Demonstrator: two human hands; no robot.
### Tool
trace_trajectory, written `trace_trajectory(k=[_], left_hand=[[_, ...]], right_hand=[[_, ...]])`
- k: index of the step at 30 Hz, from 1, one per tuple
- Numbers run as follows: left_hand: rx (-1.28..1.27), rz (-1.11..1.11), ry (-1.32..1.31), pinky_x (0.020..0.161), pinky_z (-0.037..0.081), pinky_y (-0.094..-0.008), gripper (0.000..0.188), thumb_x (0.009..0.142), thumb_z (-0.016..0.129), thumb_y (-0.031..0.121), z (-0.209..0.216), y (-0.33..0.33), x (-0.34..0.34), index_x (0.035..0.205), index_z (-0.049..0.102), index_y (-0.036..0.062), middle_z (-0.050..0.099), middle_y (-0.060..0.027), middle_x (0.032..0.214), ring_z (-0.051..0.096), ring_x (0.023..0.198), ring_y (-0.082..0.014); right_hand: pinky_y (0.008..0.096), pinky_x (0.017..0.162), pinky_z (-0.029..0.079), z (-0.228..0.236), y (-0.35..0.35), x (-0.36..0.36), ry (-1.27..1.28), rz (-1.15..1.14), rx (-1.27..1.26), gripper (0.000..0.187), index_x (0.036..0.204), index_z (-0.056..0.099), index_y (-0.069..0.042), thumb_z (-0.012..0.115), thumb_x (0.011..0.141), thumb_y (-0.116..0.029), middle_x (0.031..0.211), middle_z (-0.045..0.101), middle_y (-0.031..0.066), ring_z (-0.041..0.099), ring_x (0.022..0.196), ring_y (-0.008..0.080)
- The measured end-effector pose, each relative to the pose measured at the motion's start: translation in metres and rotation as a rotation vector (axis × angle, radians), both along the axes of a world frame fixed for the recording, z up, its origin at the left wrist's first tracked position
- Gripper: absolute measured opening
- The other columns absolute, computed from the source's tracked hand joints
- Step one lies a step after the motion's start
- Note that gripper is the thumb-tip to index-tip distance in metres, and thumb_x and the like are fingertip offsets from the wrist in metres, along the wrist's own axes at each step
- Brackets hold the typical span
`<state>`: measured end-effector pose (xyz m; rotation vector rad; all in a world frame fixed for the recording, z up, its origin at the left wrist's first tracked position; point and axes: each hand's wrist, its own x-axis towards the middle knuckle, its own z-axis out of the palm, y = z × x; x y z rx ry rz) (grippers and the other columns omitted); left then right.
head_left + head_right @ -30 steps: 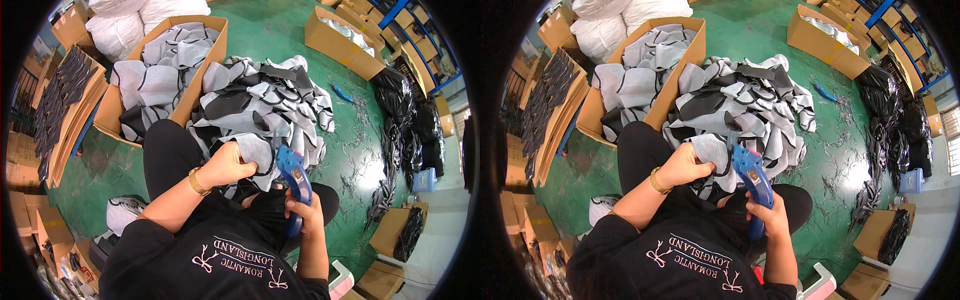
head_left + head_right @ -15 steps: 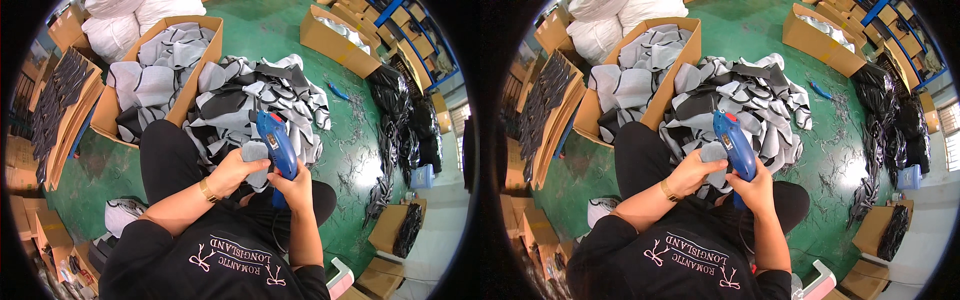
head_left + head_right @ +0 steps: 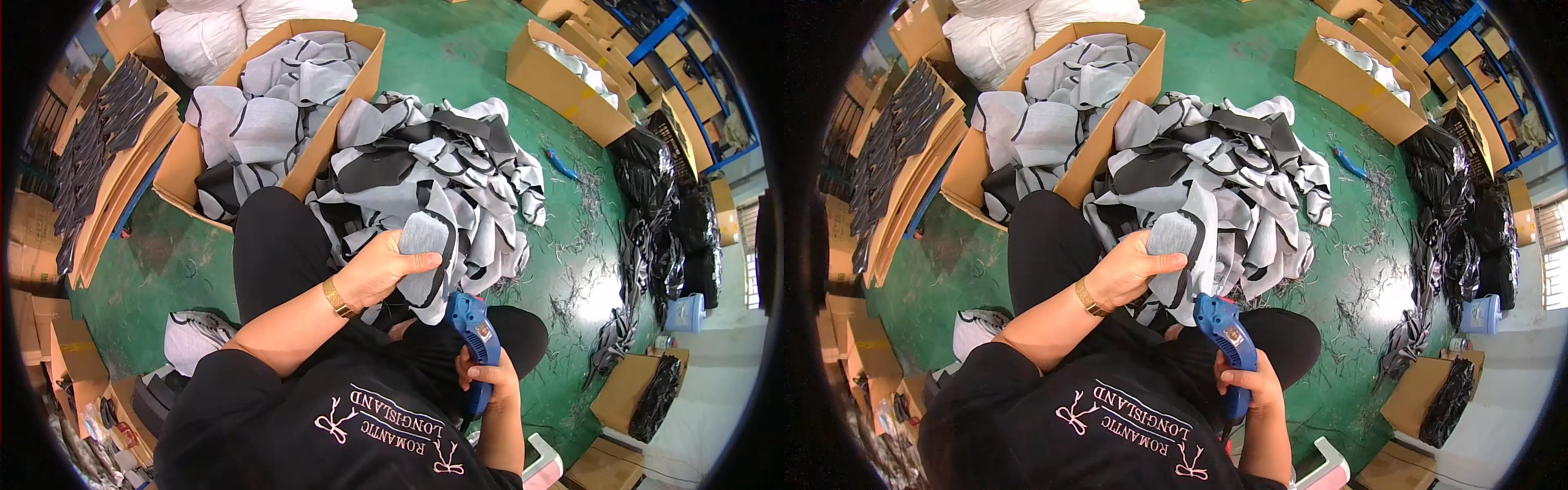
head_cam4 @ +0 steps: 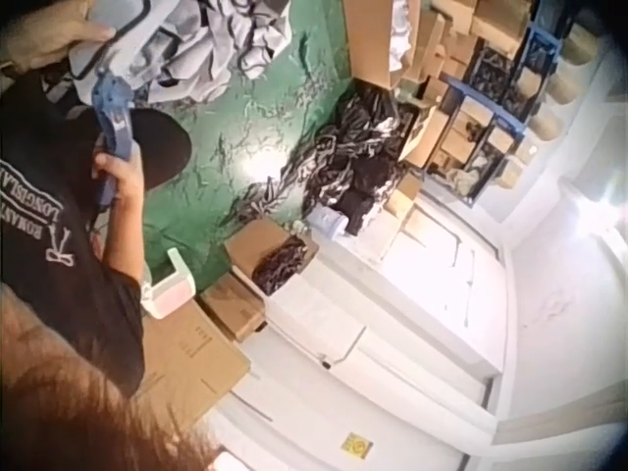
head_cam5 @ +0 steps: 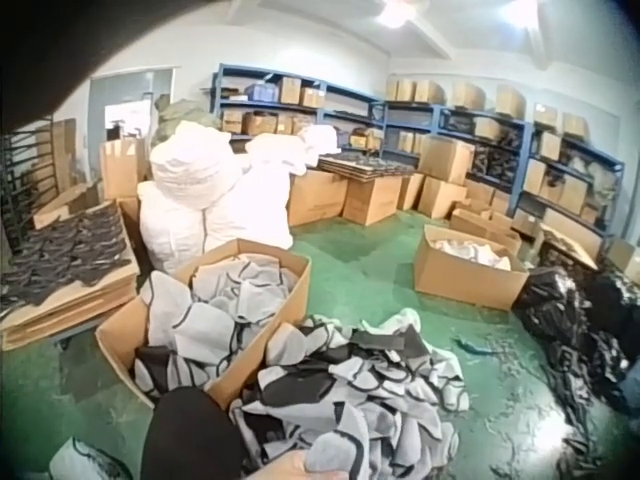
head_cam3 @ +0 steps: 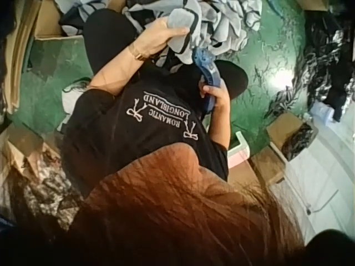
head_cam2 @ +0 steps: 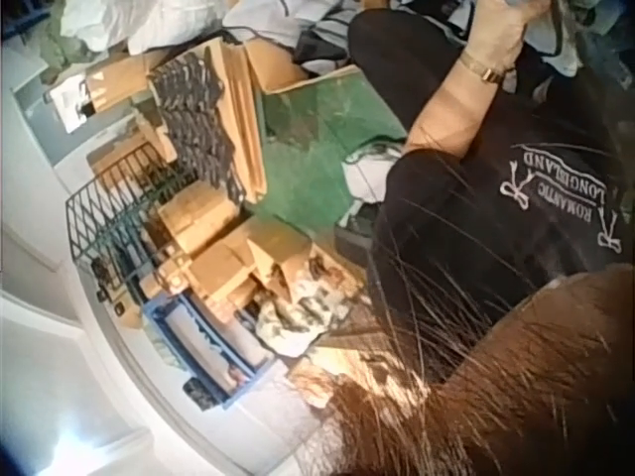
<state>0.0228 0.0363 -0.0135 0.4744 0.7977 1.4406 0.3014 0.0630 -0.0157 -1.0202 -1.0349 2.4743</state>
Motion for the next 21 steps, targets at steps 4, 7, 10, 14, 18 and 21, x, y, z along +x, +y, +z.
trace_trajectory(k=[4, 7, 10, 14, 18, 21], left_hand=[[0.012, -0.001, 0.043, 0.081, 0.049, -0.0266, 0.023, 0.085, 0.069, 0.01, 0.001, -0.002, 0.003, 0.105, 0.063, 0.0022, 0.065, -0.0015, 0.097, 0.061, 0.088, -0.0098], [0.034, 0.019, 0.066, 0.083, 0.048, -0.0266, 0.024, 0.084, 0.069, 0.009, 0.011, -0.004, 0.006, 0.107, 0.063, 0.002, 0.065, -0.0015, 0.098, 0.06, 0.089, -0.0094], [0.053, -0.004, 0.012, 0.084, 0.047, -0.0263, 0.026, 0.085, 0.069, 0.008, 0.013, -0.006, 0.007, 0.109, 0.062, 0.0017, 0.065, -0.0015, 0.1, 0.06, 0.091, -0.0092], [0.042, -0.046, 0.039, 0.085, 0.048, -0.027, 0.028, 0.085, 0.068, 0.007, 0.001, -0.008, 0.009, 0.111, 0.061, 0.0018, 0.065, -0.002, 0.102, 0.06, 0.093, -0.0097], [0.045, -0.083, -0.013, 0.084, 0.049, -0.0267, 0.027, 0.085, 0.068, 0.007, -0.002, -0.008, 0.015, 0.11, 0.061, 0.0021, 0.065, -0.0028, 0.102, 0.061, 0.092, -0.0098], [0.04, -0.091, -0.009, 0.081, 0.05, -0.0271, 0.026, 0.085, 0.068, 0.007, 0.002, -0.008, 0.018, 0.11, 0.061, 0.0023, 0.065, -0.0036, 0.1, 0.062, 0.09, -0.0105]], right_hand=[[0.0284, 0.052, 0.046, 0.0, -0.001, -0.004, 0.02, 0.028, -0.026, 0.034, 0.088, 0.058, 0.003, 0.074, 0.061, -0.011, 0.067, 0.057, 0.0098, 0.055, 0.053, 0.0195], [0.0282, 0.051, 0.046, -0.003, -0.001, -0.004, 0.042, 0.028, -0.05, 0.035, 0.088, 0.057, 0.003, 0.074, 0.061, -0.011, 0.066, 0.056, 0.0098, 0.054, 0.053, 0.0196], [0.028, 0.049, 0.044, -0.001, -0.004, -0.009, 0.075, -0.003, -0.081, 0.035, 0.089, 0.057, 0.002, 0.073, 0.062, -0.012, 0.064, 0.053, 0.009, 0.052, 0.052, 0.0191], [0.0275, 0.045, 0.041, -0.003, -0.006, -0.015, 0.153, -0.036, -0.158, 0.035, 0.088, 0.055, 0.001, 0.073, 0.062, -0.014, 0.061, 0.048, 0.0062, 0.046, 0.052, 0.017], [0.0248, 0.041, 0.037, 0.001, -0.002, -0.026, 0.169, -0.153, -0.159, 0.036, 0.086, 0.052, -0.001, 0.072, 0.06, -0.015, 0.062, 0.041, 0.0026, 0.042, 0.055, 0.0145], [0.0259, 0.046, 0.042, 0.016, 0.016, -0.036, 0.039, -0.222, 0.161, 0.039, 0.091, 0.053, 0.0, 0.073, 0.065, -0.021, 0.065, 0.048, 0.0056, 0.048, 0.058, 0.0157]])
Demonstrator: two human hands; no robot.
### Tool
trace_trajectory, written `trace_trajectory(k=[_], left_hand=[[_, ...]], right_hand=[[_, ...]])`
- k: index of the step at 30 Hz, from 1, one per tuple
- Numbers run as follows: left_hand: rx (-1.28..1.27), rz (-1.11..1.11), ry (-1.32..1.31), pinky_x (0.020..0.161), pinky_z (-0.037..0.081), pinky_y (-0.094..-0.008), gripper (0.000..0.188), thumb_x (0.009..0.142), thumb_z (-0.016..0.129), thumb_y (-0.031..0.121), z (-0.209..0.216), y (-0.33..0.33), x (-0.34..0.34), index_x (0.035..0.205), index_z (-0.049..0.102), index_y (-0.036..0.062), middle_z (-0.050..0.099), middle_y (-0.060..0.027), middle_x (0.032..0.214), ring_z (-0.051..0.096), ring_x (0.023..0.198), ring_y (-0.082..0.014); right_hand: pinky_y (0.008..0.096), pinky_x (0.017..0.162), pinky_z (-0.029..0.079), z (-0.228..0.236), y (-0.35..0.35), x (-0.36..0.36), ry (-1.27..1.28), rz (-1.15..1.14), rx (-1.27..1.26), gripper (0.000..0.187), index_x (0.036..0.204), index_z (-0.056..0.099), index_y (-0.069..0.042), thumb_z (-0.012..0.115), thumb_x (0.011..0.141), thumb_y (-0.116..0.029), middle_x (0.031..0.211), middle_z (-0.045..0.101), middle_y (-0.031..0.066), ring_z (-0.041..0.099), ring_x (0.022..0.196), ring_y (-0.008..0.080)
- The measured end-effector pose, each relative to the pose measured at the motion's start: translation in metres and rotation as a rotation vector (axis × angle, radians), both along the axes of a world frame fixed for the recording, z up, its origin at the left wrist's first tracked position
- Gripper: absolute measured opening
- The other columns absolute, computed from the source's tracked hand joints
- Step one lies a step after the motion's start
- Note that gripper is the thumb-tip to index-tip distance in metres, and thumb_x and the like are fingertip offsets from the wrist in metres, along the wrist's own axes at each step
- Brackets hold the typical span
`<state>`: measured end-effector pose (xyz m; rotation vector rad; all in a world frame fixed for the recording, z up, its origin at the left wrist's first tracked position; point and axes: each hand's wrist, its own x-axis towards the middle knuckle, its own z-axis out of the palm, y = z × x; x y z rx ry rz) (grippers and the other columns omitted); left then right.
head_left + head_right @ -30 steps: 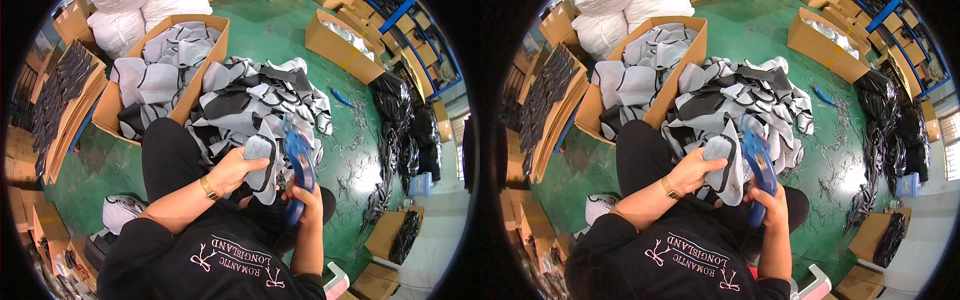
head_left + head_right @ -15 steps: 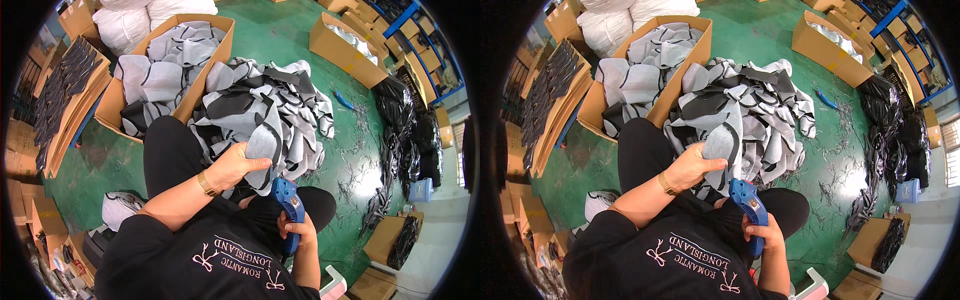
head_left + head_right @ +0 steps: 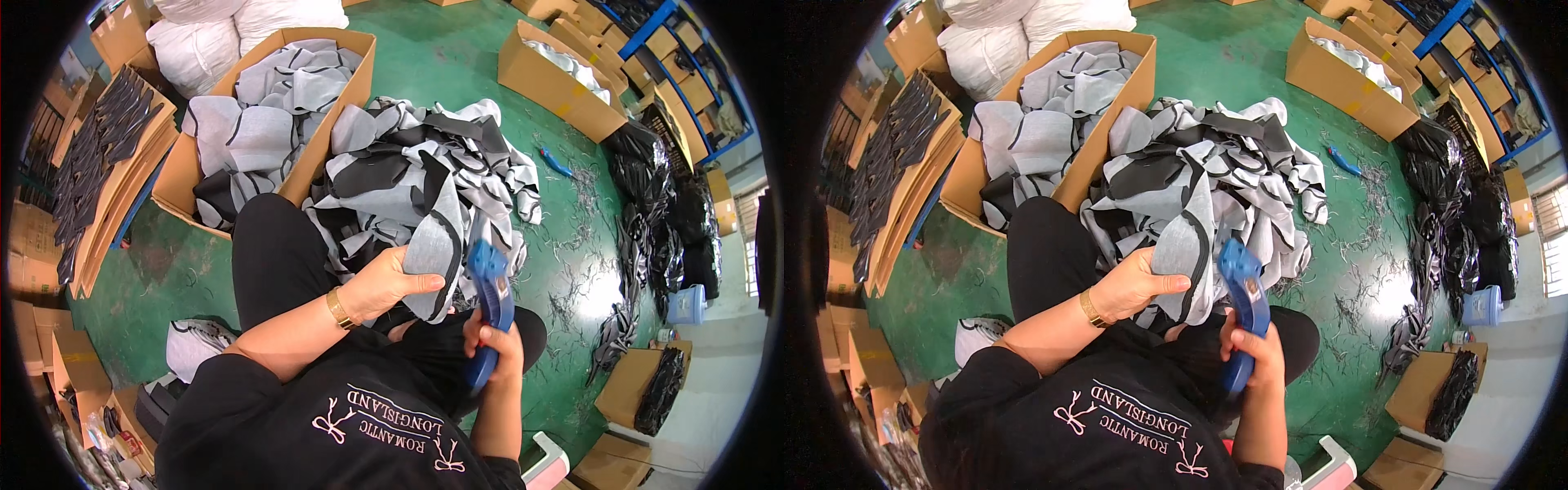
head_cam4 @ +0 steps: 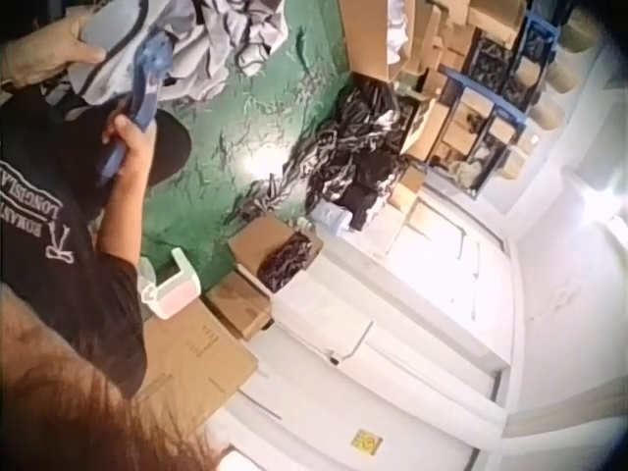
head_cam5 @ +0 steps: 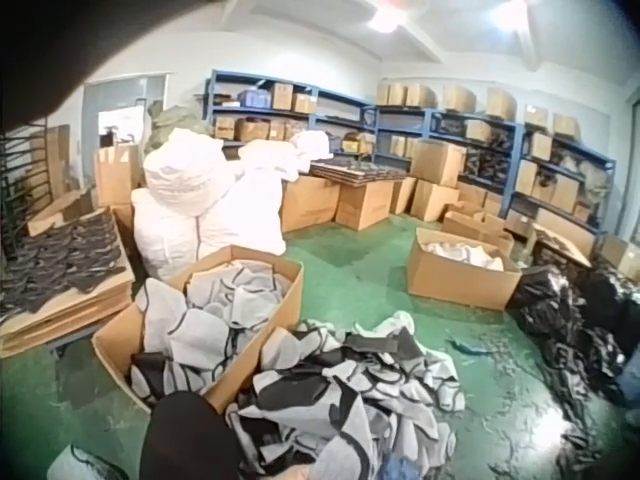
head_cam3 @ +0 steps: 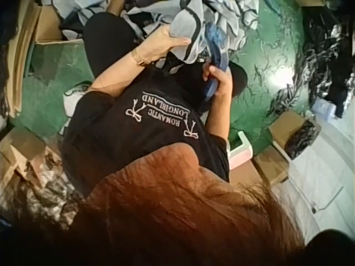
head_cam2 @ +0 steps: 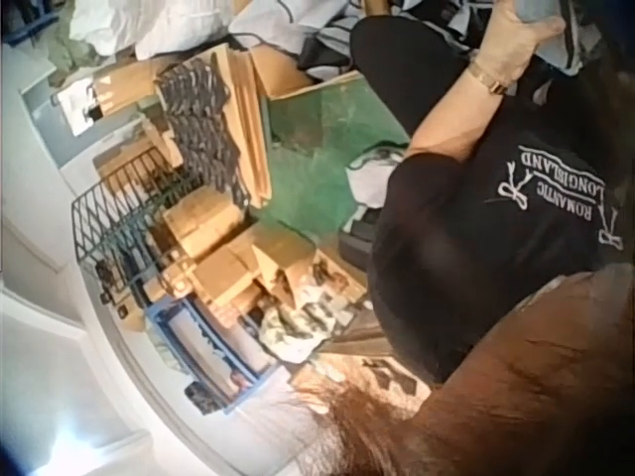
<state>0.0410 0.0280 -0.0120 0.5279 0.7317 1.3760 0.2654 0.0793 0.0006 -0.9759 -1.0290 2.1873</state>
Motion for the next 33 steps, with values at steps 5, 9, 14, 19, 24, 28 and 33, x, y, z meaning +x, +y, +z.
trace_trajectory(k=[5, 9, 14, 19, 24, 28, 33], left_hand=[[0.013, -0.062, 0.234, 0.072, 0.052, -0.0258, 0.025, 0.089, 0.064, 0.014, -0.009, -0.009, 0.013, 0.11, 0.06, 0.0028, 0.065, -0.002, 0.092, 0.062, 0.081, -0.0083], [-0.027, -0.044, 0.238, 0.066, 0.048, -0.0209, 0.027, 0.093, 0.06, 0.024, -0.007, -0.007, 0.018, 0.11, 0.06, 0.0033, 0.064, 0.0003, 0.088, 0.058, 0.072, -0.0036], [-0.045, 0.095, 0.215, 0.071, 0.047, -0.02, 0.013, 0.094, 0.057, 0.014, -0.009, -0.001, 0.006, 0.102, 0.06, 0.004, 0.062, 0.0023, 0.093, 0.056, 0.082, -0.0027], [-0.079, 0.158, -0.046, 0.087, 0.049, -0.0282, 0.019, 0.093, 0.057, 0.009, -0.021, 0.001, -0.01, 0.11, 0.058, 0.0008, 0.065, -0.0054, 0.106, 0.061, 0.095, -0.0125], [-0.103, 0.25, -0.075, 0.087, 0.048, -0.0274, 0.021, 0.091, 0.058, 0.005, -0.019, 0.006, -0.018, 0.111, 0.057, 0.0, 0.065, -0.0059, 0.105, 0.062, 0.093, -0.0122], [-0.085, 0.253, 0.019, 0.079, 0.048, -0.023, 0.02, 0.091, 0.057, 0.003, -0.02, 0.006, -0.019, 0.11, 0.057, -0.0009, 0.065, -0.004, 0.1, 0.06, 0.087, -0.0079], [-0.07, 0.28, 0.143, 0.068, 0.046, -0.0183, 0.018, 0.092, 0.057, 0.004, -0.015, 0.003, -0.015, 0.109, 0.057, -0.0012, 0.065, -0.001, 0.093, 0.058, 0.078, -0.0029]], right_hand=[[0.0251, 0.06, 0.048, 0.025, 0.026, -0.035, -0.246, -0.059, 0.364, 0.043, 0.099, 0.057, 0.001, 0.079, 0.068, -0.017, 0.079, 0.059, 0.0043, 0.057, 0.068, 0.0118], [0.024, 0.062, 0.046, 0.014, 0.027, -0.051, -0.403, -0.022, 0.543, 0.044, 0.101, 0.058, 0.002, 0.081, 0.065, -0.012, 0.081, 0.059, 0.0022, 0.054, 0.069, 0.008], [0.0241, 0.063, 0.047, 0.004, 0.021, -0.053, -0.398, 0.002, 0.563, 0.041, 0.101, 0.058, 0.003, 0.079, 0.068, -0.01, 0.081, 0.06, 0.0031, 0.056, 0.069, 0.0089], [0.0271, 0.064, 0.05, 0.002, 0.017, -0.028, -0.263, -0.031, 0.216, 0.036, 0.105, 0.057, 0.003, 0.073, 0.073, -0.005, 0.083, 0.06, 0.0057, 0.059, 0.068, 0.0135], [0.0284, 0.058, 0.049, 0.008, 0.001, 0.007, -0.274, 0.016, 0.176, 0.038, 0.101, 0.056, 0.006, 0.073, 0.07, -0.007, 0.077, 0.059, 0.0066, 0.059, 0.06, 0.0166], [0.0271, 0.053, 0.048, 0.014, -0.007, 0.015, -0.391, 0.146, 0.184, 0.033, 0.097, 0.058, 0.006, 0.071, 0.067, -0.002, 0.073, 0.059, 0.0064, 0.057, 0.057, 0.0154], [0.0267, 0.053, 0.048, 0.007, -0.006, 0.017, -0.403, 0.193, 0.145, 0.031, 0.096, 0.059, 0.005, 0.07, 0.067, 0.001, 0.075, 0.059, 0.0066, 0.057, 0.057, 0.0152]])
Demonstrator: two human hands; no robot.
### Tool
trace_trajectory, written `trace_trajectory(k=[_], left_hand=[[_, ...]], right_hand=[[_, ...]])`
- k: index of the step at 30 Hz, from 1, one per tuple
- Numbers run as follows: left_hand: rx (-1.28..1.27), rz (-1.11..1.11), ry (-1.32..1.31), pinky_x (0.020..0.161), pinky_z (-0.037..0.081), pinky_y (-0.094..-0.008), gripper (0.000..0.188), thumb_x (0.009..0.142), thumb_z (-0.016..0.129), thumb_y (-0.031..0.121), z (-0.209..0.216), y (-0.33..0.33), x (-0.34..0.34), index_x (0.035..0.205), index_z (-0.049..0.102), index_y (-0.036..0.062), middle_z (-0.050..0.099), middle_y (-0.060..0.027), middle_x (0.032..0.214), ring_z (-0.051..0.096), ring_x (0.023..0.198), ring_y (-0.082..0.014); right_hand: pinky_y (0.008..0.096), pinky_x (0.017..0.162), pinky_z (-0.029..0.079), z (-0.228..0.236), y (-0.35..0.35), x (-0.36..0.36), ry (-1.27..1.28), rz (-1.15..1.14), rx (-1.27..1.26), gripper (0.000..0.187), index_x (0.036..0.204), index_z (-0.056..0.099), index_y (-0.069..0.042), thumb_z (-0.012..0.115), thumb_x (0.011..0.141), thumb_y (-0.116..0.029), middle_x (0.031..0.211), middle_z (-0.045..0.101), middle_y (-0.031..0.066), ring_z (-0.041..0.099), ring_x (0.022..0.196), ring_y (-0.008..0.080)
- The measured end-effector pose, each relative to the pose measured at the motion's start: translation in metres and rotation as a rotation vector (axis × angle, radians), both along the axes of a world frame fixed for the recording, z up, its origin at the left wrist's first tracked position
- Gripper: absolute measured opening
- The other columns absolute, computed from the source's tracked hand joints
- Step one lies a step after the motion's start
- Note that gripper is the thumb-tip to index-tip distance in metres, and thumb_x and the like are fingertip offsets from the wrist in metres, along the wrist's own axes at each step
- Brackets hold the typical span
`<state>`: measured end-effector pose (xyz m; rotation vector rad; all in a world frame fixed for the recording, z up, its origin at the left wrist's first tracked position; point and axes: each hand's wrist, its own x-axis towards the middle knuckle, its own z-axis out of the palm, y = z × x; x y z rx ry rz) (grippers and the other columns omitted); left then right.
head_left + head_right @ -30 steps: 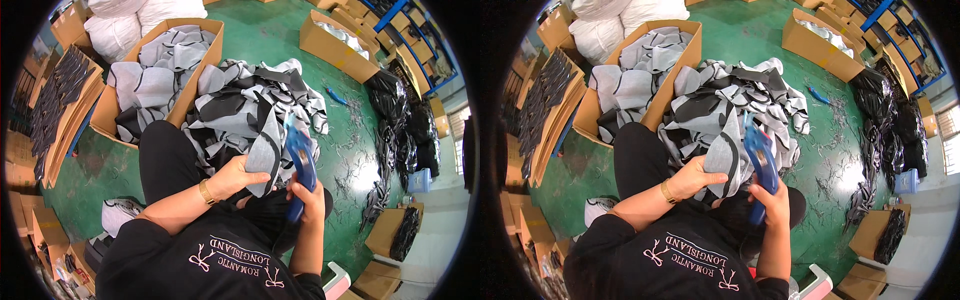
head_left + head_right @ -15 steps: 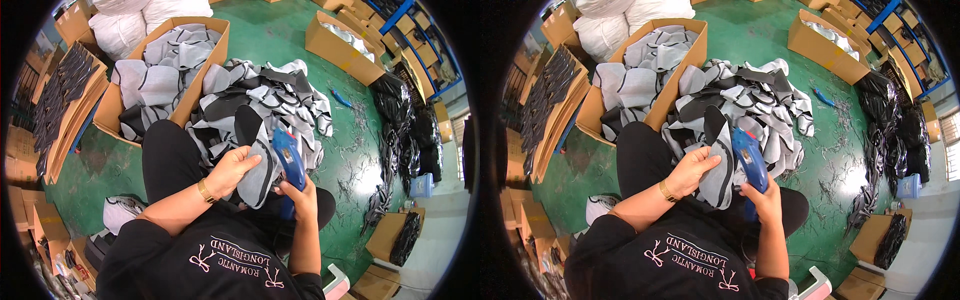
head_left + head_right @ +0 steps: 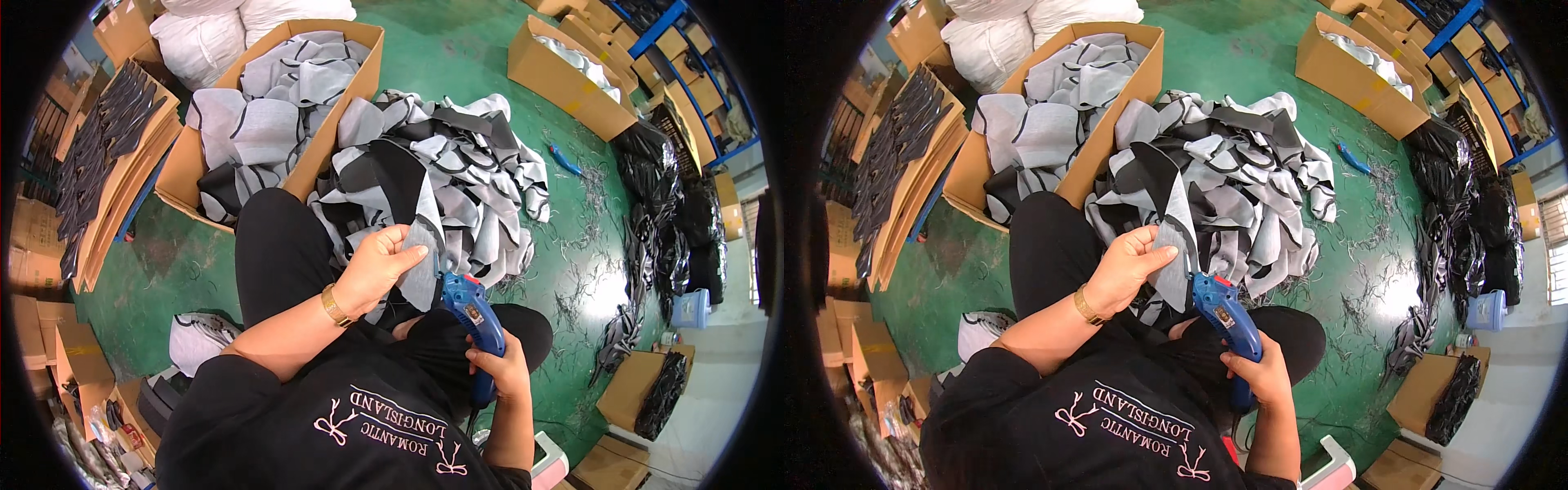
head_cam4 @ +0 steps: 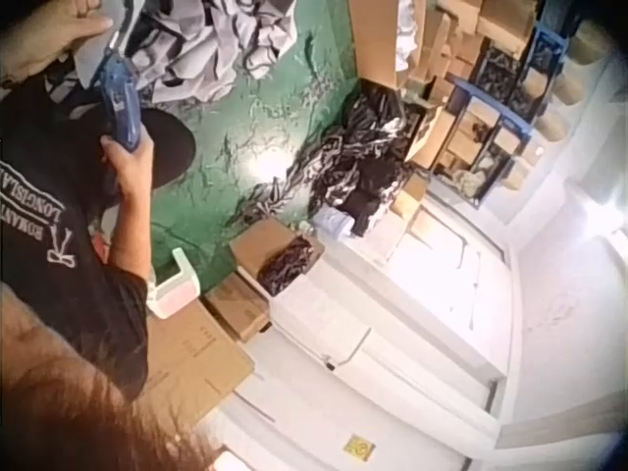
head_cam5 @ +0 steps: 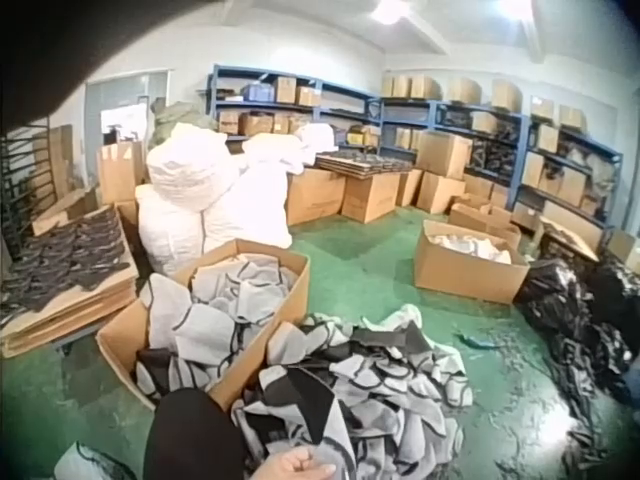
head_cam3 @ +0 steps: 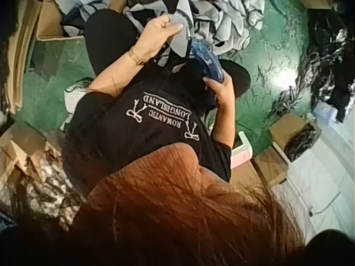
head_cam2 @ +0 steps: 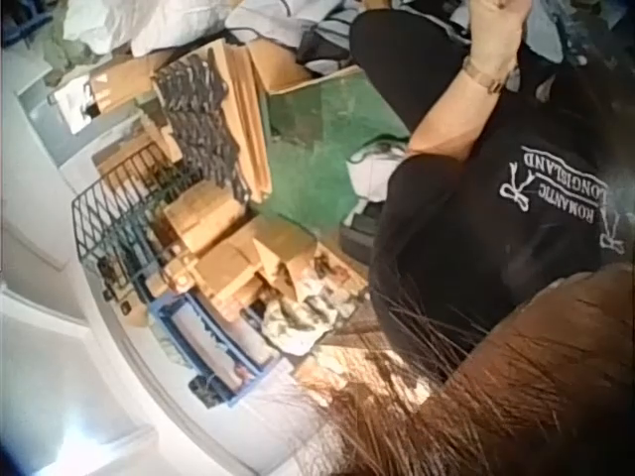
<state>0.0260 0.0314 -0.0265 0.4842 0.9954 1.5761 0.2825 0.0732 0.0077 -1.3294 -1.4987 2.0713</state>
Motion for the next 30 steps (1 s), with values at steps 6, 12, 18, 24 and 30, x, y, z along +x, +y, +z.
trace_trajectory(k=[6, 12, 18, 24, 30], left_hand=[[-0.055, -0.027, 0.124, 0.062, 0.044, -0.0179, 0.02, 0.091, 0.058, 0.005, 0.004, -0.007, 0.0, 0.11, 0.058, -0.0011, 0.064, 0.0018, 0.087, 0.053, 0.069, -0.001], [0.018, -0.042, 0.235, 0.056, 0.04, -0.0183, 0.018, 0.089, 0.059, 0.006, 0.014, -0.01, 0.001, 0.106, 0.06, -0.0013, 0.06, 0.0049, 0.082, 0.049, 0.066, 0.0006], [-0.056, -0.163, 0.485, 0.059, 0.04, -0.0173, 0.02, 0.086, 0.06, 0.006, 0.015, -0.016, -0.008, 0.105, 0.06, -0.0004, 0.058, 0.0053, 0.08, 0.047, 0.068, 0.0007], [0.039, -0.22, 0.419, 0.059, 0.04, -0.0191, 0.024, 0.083, 0.061, 0.006, 0.025, -0.018, -0.007, 0.106, 0.06, 0.0002, 0.058, 0.0052, 0.08, 0.047, 0.068, 0.0008], [0.059, -0.302, 0.67, 0.062, 0.041, -0.0191, 0.025, 0.082, 0.059, 0.004, 0.024, -0.019, -0.014, 0.107, 0.059, -0.0012, 0.061, 0.0044, 0.084, 0.049, 0.071, -0.0002]], right_hand=[[0.0286, 0.052, 0.05, -0.004, -0.001, -0.005, 0.054, -0.056, -0.028, 0.03, 0.095, 0.06, 0.005, 0.069, 0.066, 0.001, 0.077, 0.06, 0.0076, 0.058, 0.058, 0.016], [0.0289, 0.052, 0.051, -0.001, 0.0, -0.003, 0.07, -0.044, -0.047, 0.03, 0.094, 0.06, 0.005, 0.069, 0.066, 0.001, 0.077, 0.06, 0.0078, 0.059, 0.058, 0.0167], [0.029, 0.052, 0.05, 0.003, 0.004, -0.001, 0.092, -0.031, -0.088, 0.03, 0.093, 0.06, 0.005, 0.07, 0.065, 0.0, 0.076, 0.06, 0.008, 0.059, 0.057, 0.0166], [0.0289, 0.055, 0.05, -0.004, 0.012, 0.008, 0.097, 0.048, -0.156, 0.035, 0.101, 0.06, 0.004, 0.07, 0.068, 0.0, 0.088, 0.062, 0.0087, 0.058, 0.063, 0.0158], [0.0294, 0.055, 0.05, -0.005, 0.016, 0.003, 0.118, 0.069, -0.135, 0.032, 0.098, 0.059, 0.004, 0.07, 0.068, 0.001, 0.084, 0.061, 0.0083, 0.059, 0.061, 0.0163]])
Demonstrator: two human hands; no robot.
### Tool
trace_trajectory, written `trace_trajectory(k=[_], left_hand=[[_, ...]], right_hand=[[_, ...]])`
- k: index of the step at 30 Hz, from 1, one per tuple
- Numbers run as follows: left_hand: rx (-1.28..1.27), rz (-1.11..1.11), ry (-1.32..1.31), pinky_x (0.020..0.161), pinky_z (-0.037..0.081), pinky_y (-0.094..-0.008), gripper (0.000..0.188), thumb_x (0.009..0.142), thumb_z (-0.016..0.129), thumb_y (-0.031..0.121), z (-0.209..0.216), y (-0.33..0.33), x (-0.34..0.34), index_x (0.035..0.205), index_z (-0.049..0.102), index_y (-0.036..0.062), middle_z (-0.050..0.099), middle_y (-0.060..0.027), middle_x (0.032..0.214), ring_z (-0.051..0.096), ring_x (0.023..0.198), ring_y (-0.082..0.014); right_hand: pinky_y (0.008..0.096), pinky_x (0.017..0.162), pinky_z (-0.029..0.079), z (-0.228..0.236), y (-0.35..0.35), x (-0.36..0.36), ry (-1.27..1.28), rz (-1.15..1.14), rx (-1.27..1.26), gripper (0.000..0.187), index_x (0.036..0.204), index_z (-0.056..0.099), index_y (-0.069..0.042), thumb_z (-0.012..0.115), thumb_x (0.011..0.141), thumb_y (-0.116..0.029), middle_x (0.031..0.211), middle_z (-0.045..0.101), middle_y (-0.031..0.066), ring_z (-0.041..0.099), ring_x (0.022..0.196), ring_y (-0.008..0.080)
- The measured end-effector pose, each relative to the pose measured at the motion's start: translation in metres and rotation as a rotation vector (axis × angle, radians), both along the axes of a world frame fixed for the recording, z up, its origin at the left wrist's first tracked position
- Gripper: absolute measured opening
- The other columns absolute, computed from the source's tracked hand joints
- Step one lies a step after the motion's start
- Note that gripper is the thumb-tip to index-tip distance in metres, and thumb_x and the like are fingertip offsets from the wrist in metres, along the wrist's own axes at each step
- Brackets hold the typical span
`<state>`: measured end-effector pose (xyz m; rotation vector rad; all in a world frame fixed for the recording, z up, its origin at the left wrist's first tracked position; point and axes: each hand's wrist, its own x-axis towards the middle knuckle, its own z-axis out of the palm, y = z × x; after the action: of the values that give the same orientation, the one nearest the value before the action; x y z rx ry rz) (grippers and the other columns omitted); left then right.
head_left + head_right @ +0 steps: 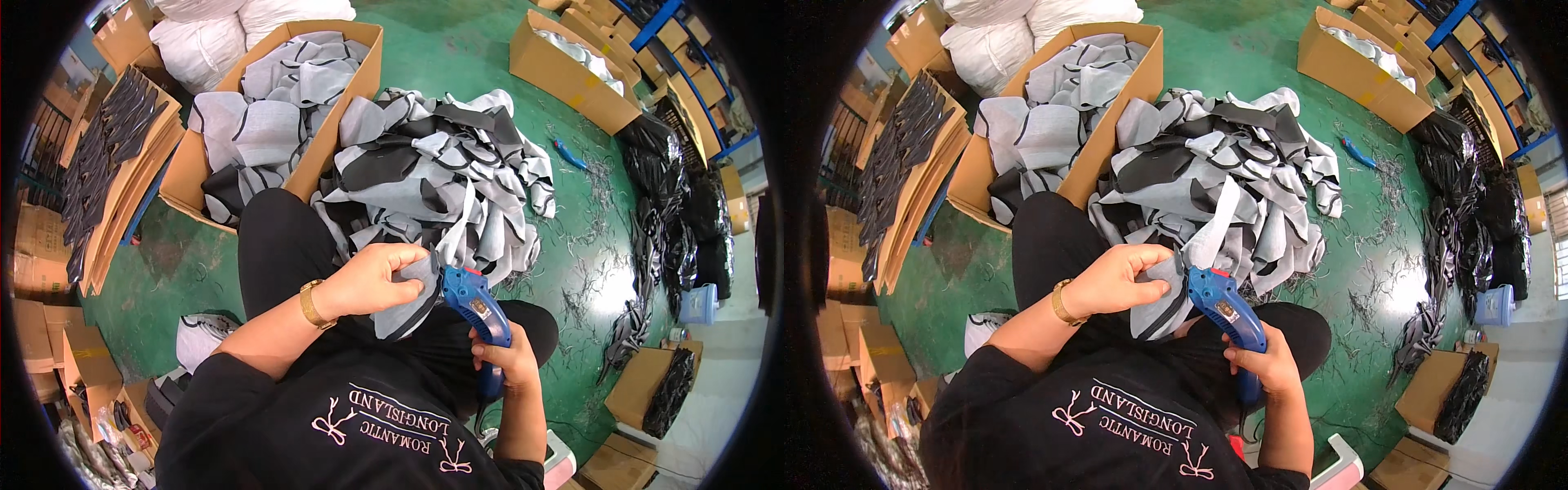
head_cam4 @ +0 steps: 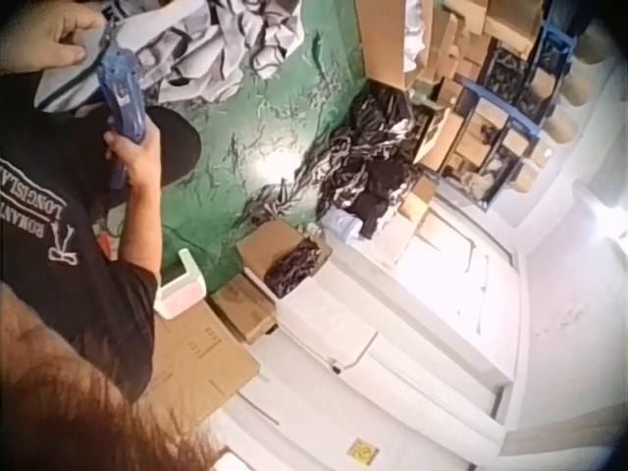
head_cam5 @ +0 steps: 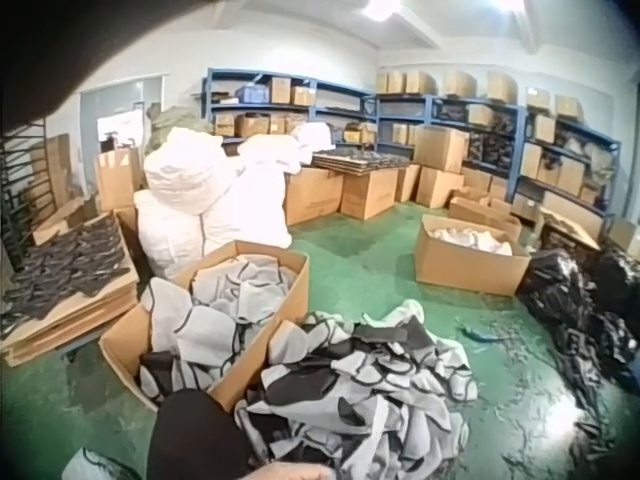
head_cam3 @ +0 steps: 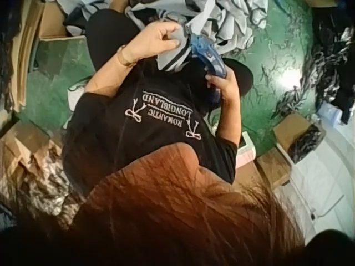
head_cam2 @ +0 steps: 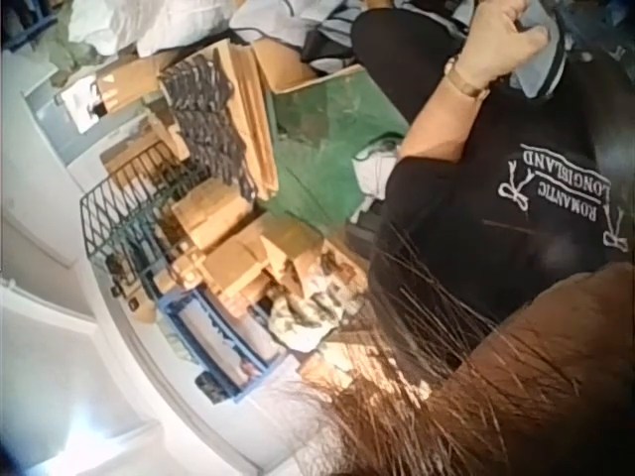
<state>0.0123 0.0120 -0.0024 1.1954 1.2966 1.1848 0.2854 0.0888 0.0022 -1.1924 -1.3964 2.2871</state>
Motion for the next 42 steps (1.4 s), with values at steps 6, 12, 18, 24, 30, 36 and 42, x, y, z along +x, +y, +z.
trace_trajectory(k=[6, 12, 18, 24, 30, 36, 42], left_hand=[[-0.113, 0.006, -0.212, 0.066, 0.044, -0.02, 0.03, 0.082, 0.061, 0.004, -0.007, 0.002, -0.001, 0.111, 0.058, -0.0033, 0.063, 0.0024, 0.087, 0.052, 0.075, -0.0016], [0.124, 0.626, -0.345, 0.078, 0.05, -0.0241, 0.029, 0.082, 0.061, -0.002, 0.001, -0.002, -0.072, 0.112, 0.06, 0.0013, 0.065, -0.0022, 0.101, 0.061, 0.088, -0.0085], [0.551, 1.094, -0.549, 0.099, 0.043, -0.0382, 0.032, 0.091, 0.054, 0.007, 0.016, -0.03, -0.17, 0.122, 0.05, -0.0021, 0.058, -0.0092, 0.112, 0.055, 0.109, -0.0212], [0.177, 0.654, -0.02, 0.079, 0.051, -0.027, 0.037, 0.082, 0.063, -0.002, -0.053, 0.043, -0.094, 0.117, 0.057, 0.0096, 0.058, -0.0042, 0.109, 0.058, 0.098, -0.0147], [0.445, -0.012, 1.43, 0.108, 0.029, -0.049, 0.036, 0.081, 0.053, 0.014, -0.131, 0.137, -0.025, 0.117, 0.059, 0.0143, 0.042, -0.0166, 0.139, 0.032, 0.134, -0.032], [0.384, -0.15, 1.527, 0.078, 0.046, -0.0395, 0.015, 0.082, 0.055, 0.021, -0.169, 0.18, -0.057, 0.09, 0.063, 0.0104, 0.06, -0.0041, 0.092, 0.057, 0.087, -0.0256], [0.27, 0.183, 1.122, 0.066, 0.045, -0.0419, 0.025, 0.09, 0.054, 0.025, -0.114, 0.153, -0.068, 0.077, 0.06, 0.0044, 0.059, -0.013, 0.078, 0.058, 0.077, -0.033]], right_hand=[[0.029, 0.051, 0.046, -0.009, 0.017, -0.017, 0.216, -0.184, -0.017, 0.038, 0.096, 0.056, 0.005, 0.07, 0.065, -0.011, 0.069, 0.057, 0.0091, 0.056, 0.055, 0.0182], [0.0281, 0.05, 0.042, -0.022, 0.046, -0.009, 0.42, -0.414, -0.075, 0.04, 0.1, 0.051, 0.001, 0.07, 0.068, -0.015, 0.068, 0.047, 0.0056, 0.047, 0.061, 0.0158], [0.0275, 0.051, 0.041, -0.033, 0.061, -0.001, 0.461, -0.476, -0.13, 0.039, 0.1, 0.051, 0.0, 0.07, 0.068, -0.014, 0.069, 0.046, 0.0043, 0.046, 0.063, 0.0148], [0.0286, 0.052, 0.041, -0.04, 0.068, -0.003, 0.482, -0.455, -0.175, 0.04, 0.101, 0.052, 0.0, 0.07, 0.069, -0.013, 0.07, 0.046, 0.004, 0.046, 0.063, 0.0151], [0.0256, 0.051, 0.041, -0.043, 0.075, -0.005, 0.39, -0.44, -0.134, 0.041, 0.102, 0.051, -0.002, 0.071, 0.069, -0.016, 0.07, 0.044, 0.0012, 0.043, 0.063, 0.0125], [0.0262, 0.052, 0.042, -0.047, 0.079, -0.007, 0.383, -0.44, -0.154, 0.039, 0.103, 0.052, -0.001, 0.071, 0.07, -0.014, 0.071, 0.045, 0.0011, 0.046, 0.064, 0.0136], [0.0291, 0.053, 0.043, -0.05, 0.084, -0.004, 0.379, -0.442, -0.133, 0.04, 0.102, 0.052, 0.002, 0.07, 0.069, -0.012, 0.071, 0.049, 0.0048, 0.048, 0.063, 0.0154]])
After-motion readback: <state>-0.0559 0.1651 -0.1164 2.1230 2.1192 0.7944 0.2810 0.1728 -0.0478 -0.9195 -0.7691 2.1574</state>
